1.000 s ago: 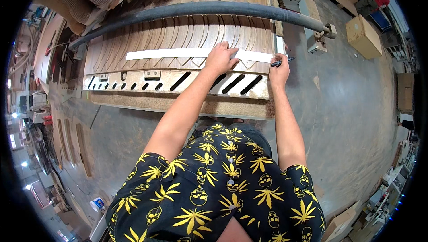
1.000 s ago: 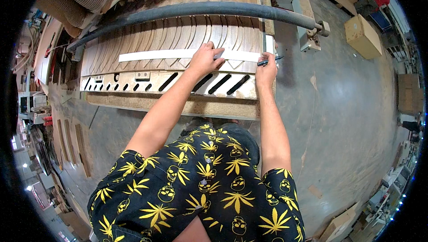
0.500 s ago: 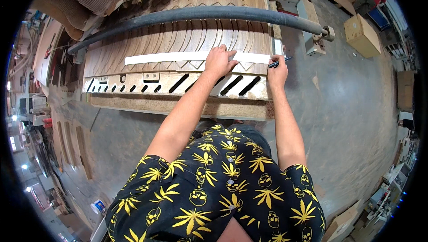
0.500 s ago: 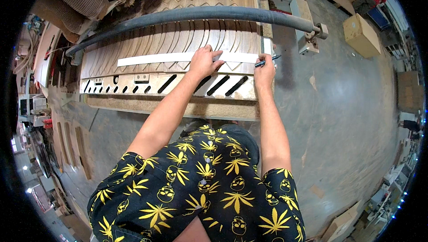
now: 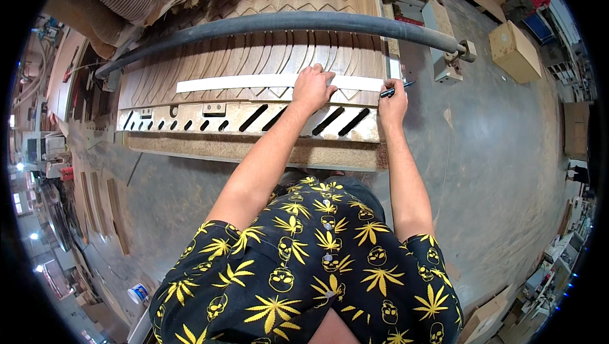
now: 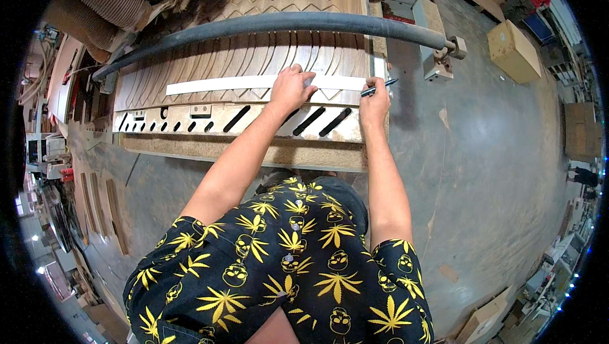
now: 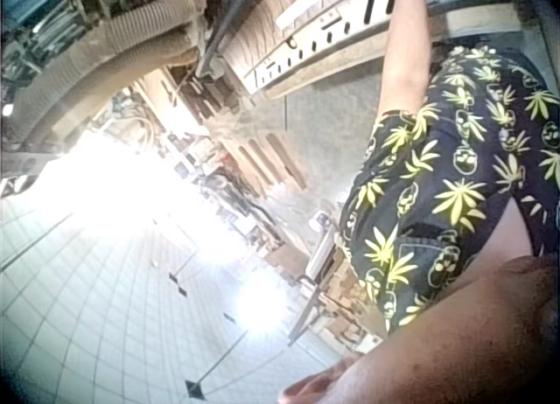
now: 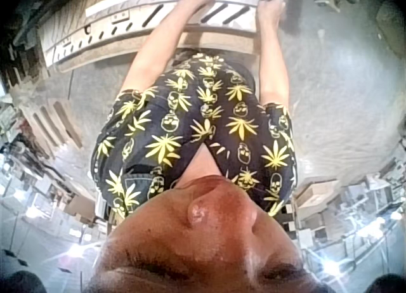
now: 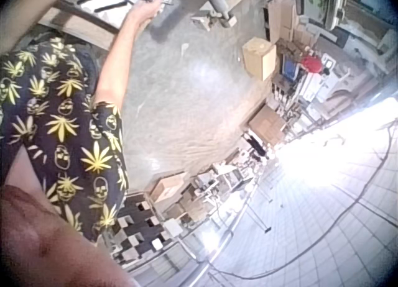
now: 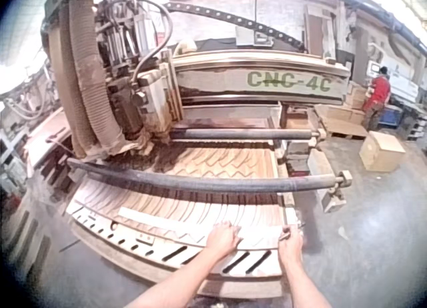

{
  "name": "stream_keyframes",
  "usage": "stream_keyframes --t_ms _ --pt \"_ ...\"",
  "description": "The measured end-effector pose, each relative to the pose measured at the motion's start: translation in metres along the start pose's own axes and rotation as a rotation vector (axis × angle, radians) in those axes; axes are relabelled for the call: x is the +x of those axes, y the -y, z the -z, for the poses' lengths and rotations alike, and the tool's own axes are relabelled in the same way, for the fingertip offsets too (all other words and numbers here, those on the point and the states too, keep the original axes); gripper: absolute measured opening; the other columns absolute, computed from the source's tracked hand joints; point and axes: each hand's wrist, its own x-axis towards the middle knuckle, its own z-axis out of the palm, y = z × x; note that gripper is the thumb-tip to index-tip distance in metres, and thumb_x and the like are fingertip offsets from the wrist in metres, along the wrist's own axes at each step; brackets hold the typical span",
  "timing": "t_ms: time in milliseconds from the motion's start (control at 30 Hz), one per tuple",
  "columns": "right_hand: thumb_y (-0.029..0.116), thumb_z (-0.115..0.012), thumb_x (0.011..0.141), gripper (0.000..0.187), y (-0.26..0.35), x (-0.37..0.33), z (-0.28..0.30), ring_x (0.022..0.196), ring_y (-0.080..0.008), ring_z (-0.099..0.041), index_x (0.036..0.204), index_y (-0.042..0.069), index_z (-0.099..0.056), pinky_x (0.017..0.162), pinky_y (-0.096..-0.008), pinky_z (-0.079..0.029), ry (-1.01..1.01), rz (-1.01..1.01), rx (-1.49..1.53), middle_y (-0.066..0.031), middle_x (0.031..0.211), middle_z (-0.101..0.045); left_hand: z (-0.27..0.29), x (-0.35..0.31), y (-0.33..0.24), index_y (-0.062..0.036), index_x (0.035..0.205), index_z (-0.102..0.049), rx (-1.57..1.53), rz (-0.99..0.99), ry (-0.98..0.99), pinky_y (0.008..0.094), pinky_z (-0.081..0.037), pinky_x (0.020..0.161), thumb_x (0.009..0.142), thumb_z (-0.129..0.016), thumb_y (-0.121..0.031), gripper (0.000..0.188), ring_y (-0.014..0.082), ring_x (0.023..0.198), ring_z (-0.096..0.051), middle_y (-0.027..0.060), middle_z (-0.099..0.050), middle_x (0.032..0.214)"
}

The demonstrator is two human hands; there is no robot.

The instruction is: The person picks up a white wooden strip, carries it to a large woodworking machine, and marks lines on it using a pen.

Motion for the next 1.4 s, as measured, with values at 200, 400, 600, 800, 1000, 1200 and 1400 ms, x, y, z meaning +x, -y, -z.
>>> stream_keyframes --t_ms 200,400,600,800,1000,1200,1400 --pt "0.006 -0.071 0.090 0.017 -0.002 0.000 0.001 0.090 -0.0313 -0.068 0.105 0.004 -0.063 0.082 -0.0406 -0.052 0.009 0.003 0.018 -0.0140 0.093 -0.071 -0.008 -0.003 -0.005 -0.0152 0.115 -0.077 0.028 -0.063 -0.082 0.0428 -0.053 0.093 0.093 -0.075 -0.029 0.027 0.0308 0.105 -0.062 0.0122 -0.066 0.108" --pt "0.005 -0.068 0.092 0.013 0.002 -0.002 0.001 0.086 -0.0345 -0.069 0.105 0.004 -0.063 0.079 -0.0429 -0.052 -0.007 0.038 -0.014 -0.0166 0.091 -0.071 -0.015 -0.008 -0.013 -0.0161 0.108 -0.080 0.030 -0.034 -0.079 0.0428 -0.056 0.087 0.095 -0.070 -0.032 0.023 0.0286 0.102 -0.064 0.0107 -0.068 0.105" --pt "0.006 -0.071 0.089 0.017 -0.002 -0.001 0.000 0.089 -0.0335 -0.068 0.105 0.004 -0.063 0.081 -0.0420 -0.052 0.011 0.004 0.016 -0.0156 0.093 -0.071 -0.016 -0.006 -0.017 -0.0184 0.104 -0.081 0.034 0.017 -0.081 0.0424 -0.057 0.085 0.095 -0.069 -0.032 0.020 0.0276 0.102 -0.064 0.0086 -0.068 0.105" --pt "0.006 -0.070 0.089 0.019 -0.001 -0.001 0.001 0.091 -0.0329 -0.069 0.107 0.005 -0.064 0.082 -0.0411 -0.052 0.007 0.008 0.044 -0.0152 0.093 -0.072 -0.018 -0.005 -0.018 -0.0187 0.101 -0.082 0.083 0.013 -0.086 0.0412 -0.057 0.084 0.094 -0.070 -0.033 0.020 0.0266 0.100 -0.063 0.0075 -0.069 0.102" --pt "0.006 -0.070 0.090 0.019 -0.008 0.000 -0.001 0.092 -0.0320 -0.070 0.108 0.005 -0.064 0.083 -0.0407 -0.053 0.009 0.013 -0.003 -0.0147 0.096 -0.072 -0.018 -0.006 -0.020 -0.0178 0.101 -0.082 0.100 0.007 -0.095 0.0408 -0.057 0.083 0.094 -0.071 -0.032 0.020 0.0259 0.098 -0.063 0.0068 -0.069 0.102" --pt "0.007 -0.070 0.091 0.020 -0.003 0.000 0.001 0.092 -0.0313 -0.070 0.109 0.005 -0.064 0.083 -0.0400 -0.053 0.027 0.003 0.004 -0.0141 0.095 -0.072 -0.020 -0.005 -0.019 -0.0181 0.098 -0.082 0.167 -0.022 -0.107 0.0426 -0.054 0.079 0.095 -0.070 -0.032 0.019 0.0252 0.097 -0.063 0.0065 -0.070 0.100" --pt "0.007 -0.070 0.090 0.021 -0.007 0.001 0.001 0.091 -0.0299 -0.070 0.110 0.006 -0.064 0.083 -0.0388 -0.053 0.012 0.000 0.020 -0.0138 0.095 -0.071 -0.027 -0.004 -0.023 -0.0155 0.088 -0.079 0.187 -0.025 -0.151 0.0433 -0.051 0.077 0.094 -0.067 -0.029 0.019 0.0265 0.092 -0.066 0.0062 -0.071 0.094"
